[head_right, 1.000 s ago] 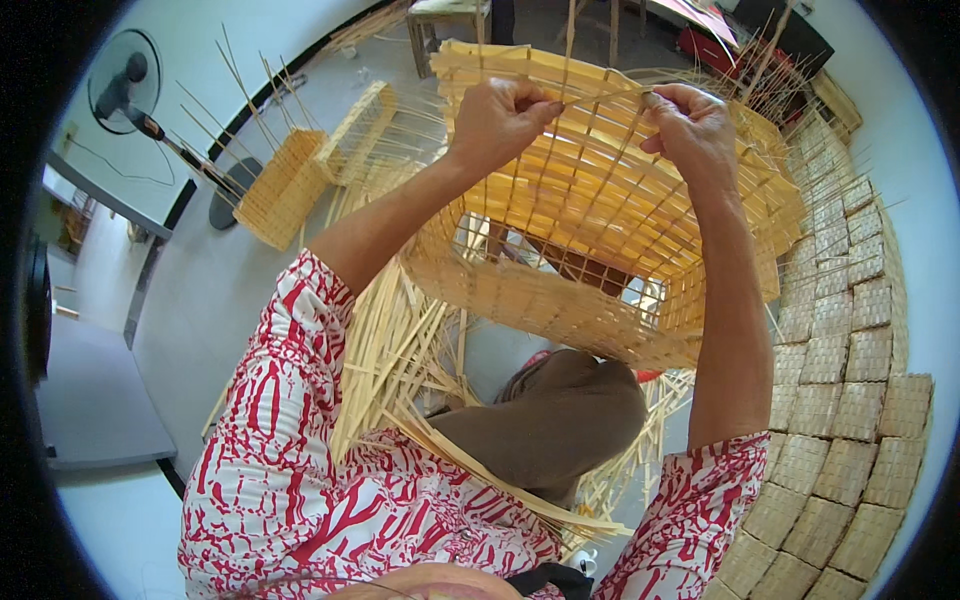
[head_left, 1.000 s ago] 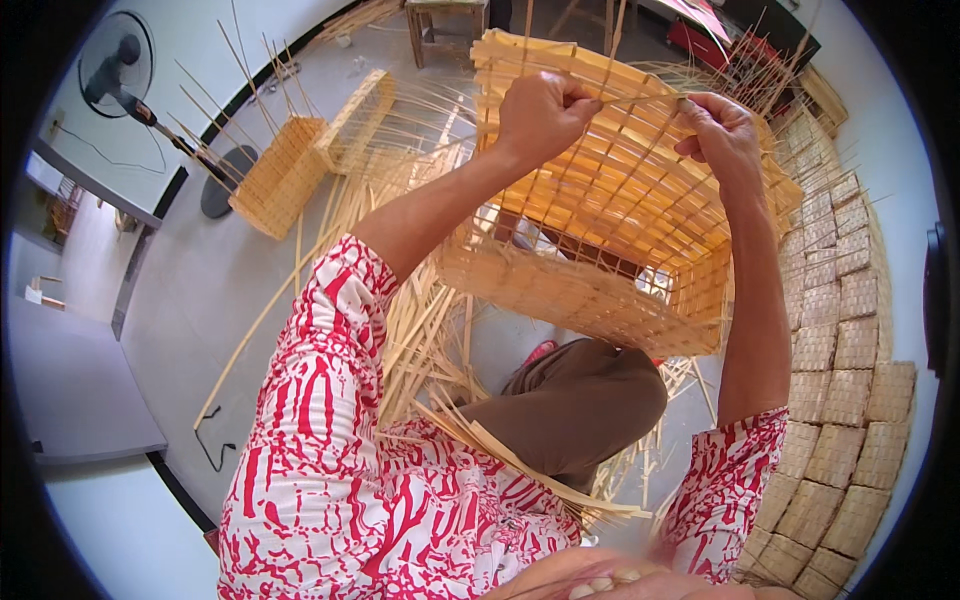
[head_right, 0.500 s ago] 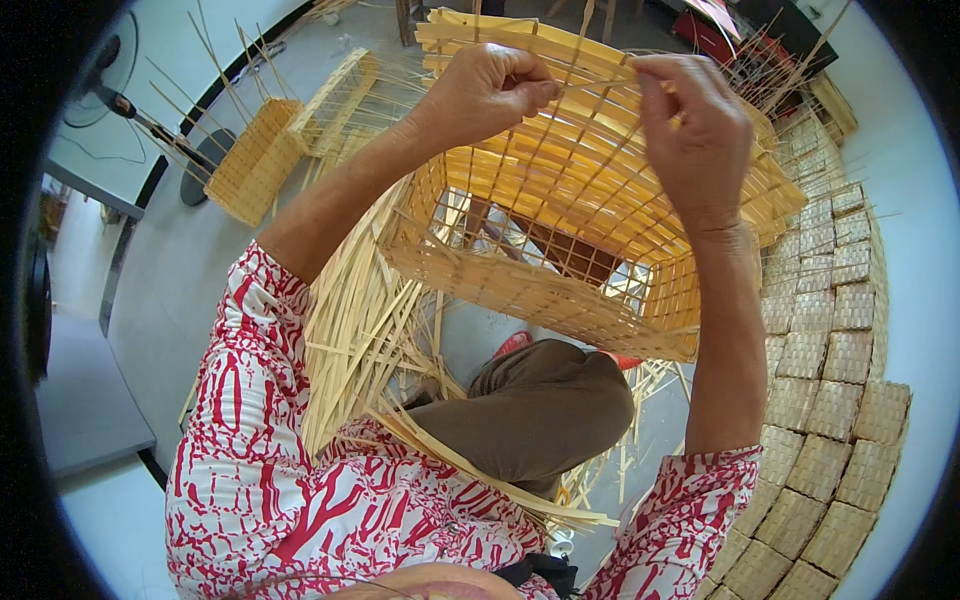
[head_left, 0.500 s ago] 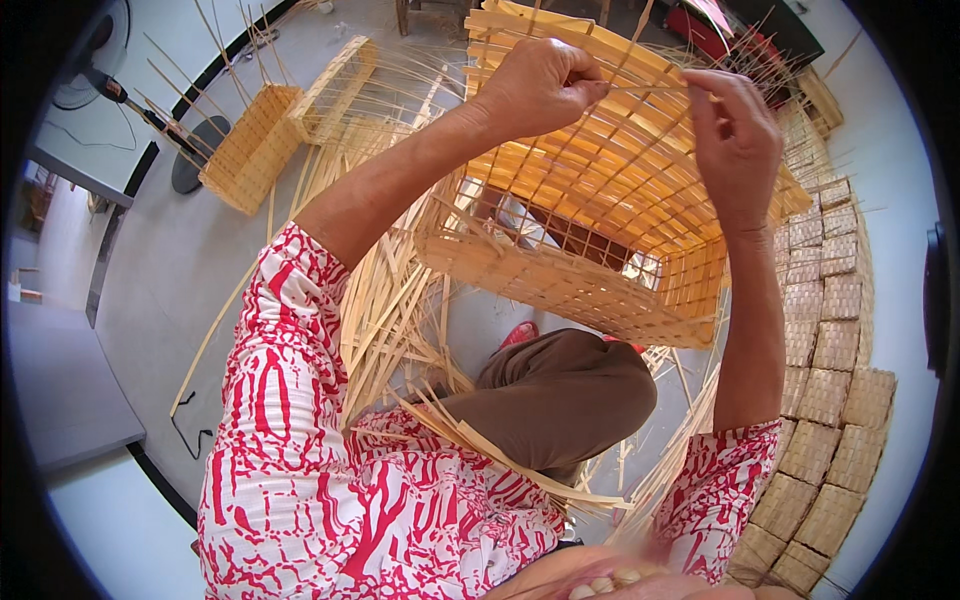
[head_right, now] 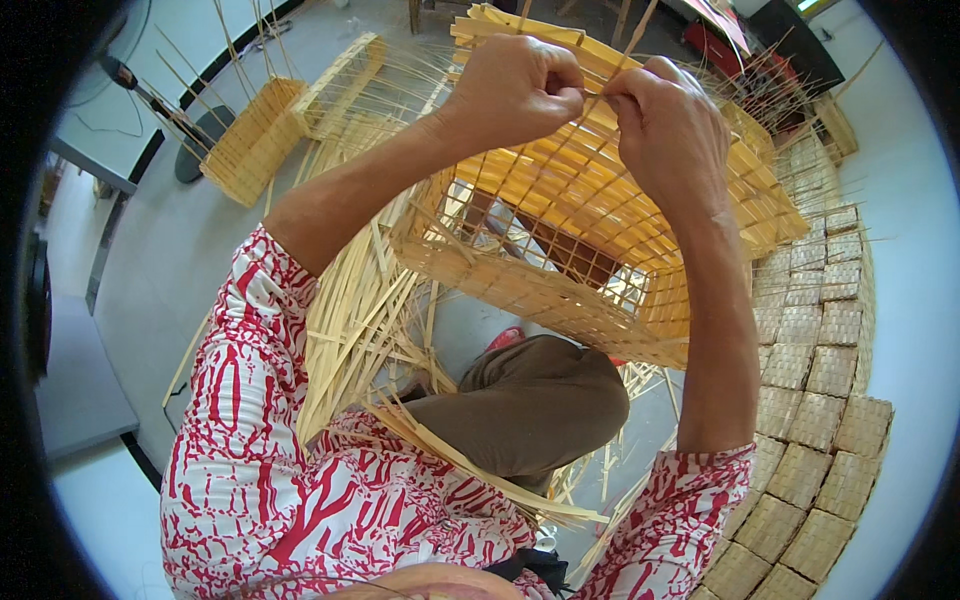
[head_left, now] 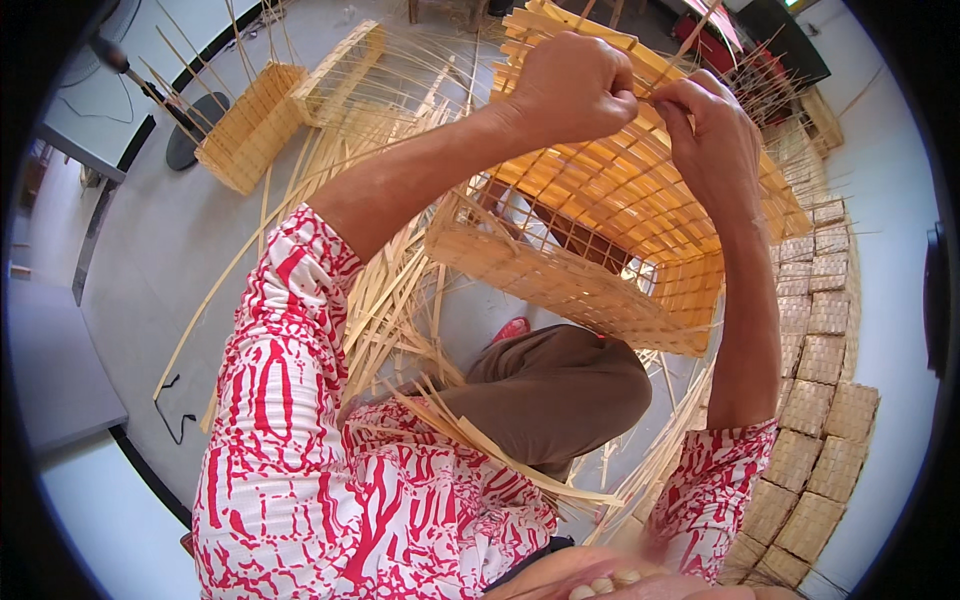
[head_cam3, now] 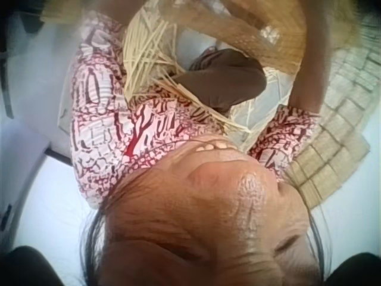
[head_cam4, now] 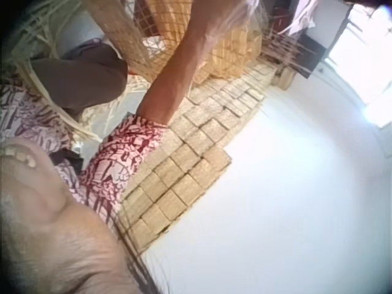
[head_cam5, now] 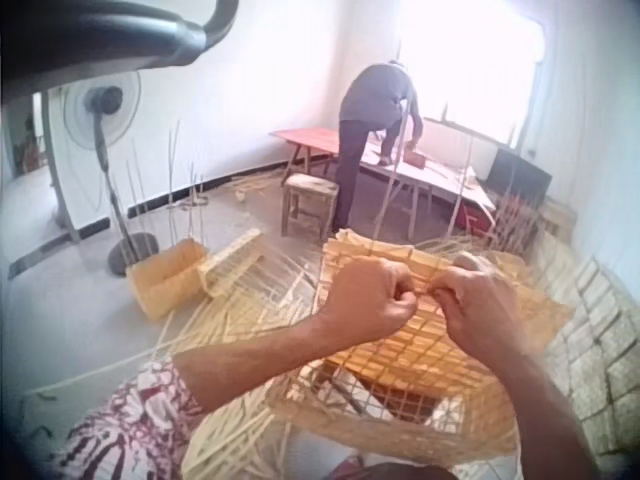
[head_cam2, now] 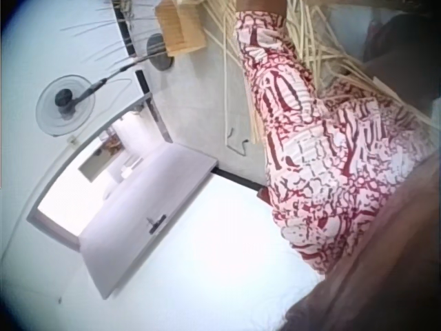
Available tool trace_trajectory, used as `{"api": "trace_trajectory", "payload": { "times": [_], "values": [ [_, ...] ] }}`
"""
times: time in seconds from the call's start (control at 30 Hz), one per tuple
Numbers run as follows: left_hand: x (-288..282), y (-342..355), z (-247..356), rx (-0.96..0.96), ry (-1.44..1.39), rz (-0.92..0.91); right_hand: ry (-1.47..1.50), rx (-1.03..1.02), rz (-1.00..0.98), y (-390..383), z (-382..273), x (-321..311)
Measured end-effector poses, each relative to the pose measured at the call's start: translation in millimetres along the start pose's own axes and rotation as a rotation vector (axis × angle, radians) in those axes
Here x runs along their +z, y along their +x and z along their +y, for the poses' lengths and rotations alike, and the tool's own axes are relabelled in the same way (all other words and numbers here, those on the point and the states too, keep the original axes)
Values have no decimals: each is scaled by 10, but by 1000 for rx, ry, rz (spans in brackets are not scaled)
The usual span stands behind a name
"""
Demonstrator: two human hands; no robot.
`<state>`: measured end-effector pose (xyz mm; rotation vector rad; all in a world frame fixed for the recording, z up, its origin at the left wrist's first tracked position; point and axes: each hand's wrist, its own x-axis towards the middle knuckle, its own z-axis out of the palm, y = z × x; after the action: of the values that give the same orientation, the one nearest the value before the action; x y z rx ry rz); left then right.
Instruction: The person weaves thin bamboo strips into a rectangular basket by hand, interlacing them through the vertical frame. They periodically rotate the basket to continue weaving along different edges.
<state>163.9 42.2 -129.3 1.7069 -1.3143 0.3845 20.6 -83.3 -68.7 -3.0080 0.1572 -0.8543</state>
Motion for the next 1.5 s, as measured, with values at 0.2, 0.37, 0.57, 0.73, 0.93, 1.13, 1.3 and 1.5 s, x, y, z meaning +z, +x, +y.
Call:
{"api": "trace_trajectory", "payload": {
  "times": [0.2,0.37,0.57,0.73,0.93,1.13,1.3,1.5],
  "values": [
    [180,61,192,-200,-219,195,13,42,184,-44,-147,99],
    [257,-85,204,-80,-238,287,168,67,229,-59,-88,140],
    [-109,-176,60,404,100,-62,266,-95,22,-207,224,-60],
    [-198,-31,146,192,-182,-265,356,-72,-4,-200,339,-182],
    [-59,-6,94,38,-910,-274,817,-18,-40,-205,491,-167],
    [-193,142,76,-34,-1180,-519,1002,125,-111,-232,365,-313],
    [-330,201,167,-11,-670,-482,922,169,-129,-268,435,-256],
    [-100,159,301,281,212,44,551,156,103,-210,235,-57]
  ]
}}
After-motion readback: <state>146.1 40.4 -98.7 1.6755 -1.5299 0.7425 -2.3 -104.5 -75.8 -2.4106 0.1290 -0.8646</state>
